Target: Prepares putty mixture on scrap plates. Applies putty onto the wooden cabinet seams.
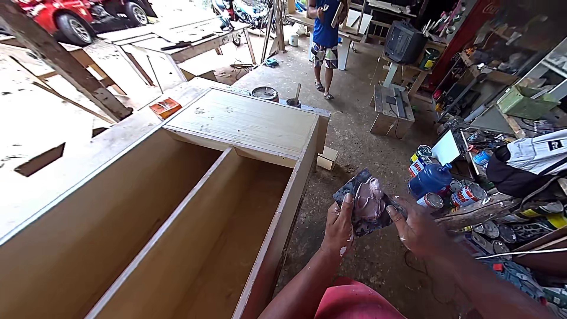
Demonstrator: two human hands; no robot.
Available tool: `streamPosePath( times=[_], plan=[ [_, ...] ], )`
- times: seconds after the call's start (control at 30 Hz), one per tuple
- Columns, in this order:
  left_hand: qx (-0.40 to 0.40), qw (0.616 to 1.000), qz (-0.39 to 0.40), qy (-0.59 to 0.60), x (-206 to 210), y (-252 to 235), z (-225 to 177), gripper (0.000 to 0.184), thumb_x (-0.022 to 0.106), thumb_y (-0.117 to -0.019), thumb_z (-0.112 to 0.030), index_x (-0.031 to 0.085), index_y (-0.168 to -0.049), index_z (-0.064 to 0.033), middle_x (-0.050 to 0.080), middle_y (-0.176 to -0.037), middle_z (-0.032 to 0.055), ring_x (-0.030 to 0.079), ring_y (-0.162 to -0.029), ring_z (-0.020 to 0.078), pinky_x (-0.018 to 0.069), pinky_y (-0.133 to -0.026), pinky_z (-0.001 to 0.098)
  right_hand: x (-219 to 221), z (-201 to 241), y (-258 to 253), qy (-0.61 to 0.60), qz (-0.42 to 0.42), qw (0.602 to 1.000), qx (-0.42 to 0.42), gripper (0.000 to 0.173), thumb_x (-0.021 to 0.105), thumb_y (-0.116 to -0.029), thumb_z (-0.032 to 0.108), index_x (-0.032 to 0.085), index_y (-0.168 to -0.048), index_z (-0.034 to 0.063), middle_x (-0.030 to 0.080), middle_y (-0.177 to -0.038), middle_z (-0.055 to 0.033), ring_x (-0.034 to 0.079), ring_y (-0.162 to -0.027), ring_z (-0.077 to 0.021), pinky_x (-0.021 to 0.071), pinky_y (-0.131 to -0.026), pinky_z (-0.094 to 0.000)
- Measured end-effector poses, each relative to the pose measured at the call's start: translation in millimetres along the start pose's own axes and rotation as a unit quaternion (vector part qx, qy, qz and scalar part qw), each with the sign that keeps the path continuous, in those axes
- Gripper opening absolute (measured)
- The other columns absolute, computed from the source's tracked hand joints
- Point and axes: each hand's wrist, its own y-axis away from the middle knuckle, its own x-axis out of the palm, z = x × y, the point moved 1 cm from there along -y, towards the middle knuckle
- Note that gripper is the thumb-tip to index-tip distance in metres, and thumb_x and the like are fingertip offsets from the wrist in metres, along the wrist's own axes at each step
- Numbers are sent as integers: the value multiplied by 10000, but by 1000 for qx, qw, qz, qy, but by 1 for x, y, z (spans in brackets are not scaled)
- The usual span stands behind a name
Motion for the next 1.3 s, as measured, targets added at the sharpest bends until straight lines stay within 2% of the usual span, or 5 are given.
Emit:
streamPosePath(
  times=[0.43,0.67,0.87,1.13,1.3],
  plan=[
    [-290,923,168,190,12,1,-4,258,464,-1060,-246,647,-1127,-77,754,-993,120,749,-898,202,629,-818,379,-43,-68,-39,-629,194,752,38,219,737,-887,127,768,-1092,198,774,-992,5,735,-885,-80,627,-817,-298],
    [-227,953,136,146,-10,-12,-16,257,474,-1058,-246,637,-1124,-58,749,-981,114,744,-894,195,627,-823,378,-31,-111,11,-440,69,845,297,338,679,-894,80,577,-1209,11,739,-996,-80,741,-872,-181,643,-789,-382],
    [-109,992,65,-2,-6,-18,-28,358,331,-1099,-249,640,-1118,-71,727,-922,37,710,-860,110,605,-803,305,-45,-8,33,-538,-209,778,247,240,599,-970,163,582,-1190,70,742,-976,-67,750,-821,-193,657,-669,-406],
    [-108,993,41,23,14,-6,-23,351,323,-1097,-243,629,-1123,-73,727,-910,37,711,-842,107,606,-787,298,-18,-4,30,-599,-153,721,312,200,532,-1020,105,573,-1199,27,736,-986,-130,750,-819,-223,652,-672,-404],
    [-110,993,27,14,0,-4,-19,332,315,-1102,-202,594,-1155,-32,725,-929,69,718,-863,135,612,-809,325,-16,-51,14,-433,-239,792,358,317,603,-1012,114,543,-1299,-5,703,-1043,-132,726,-872,-214,638,-715,-404]
  ],
)
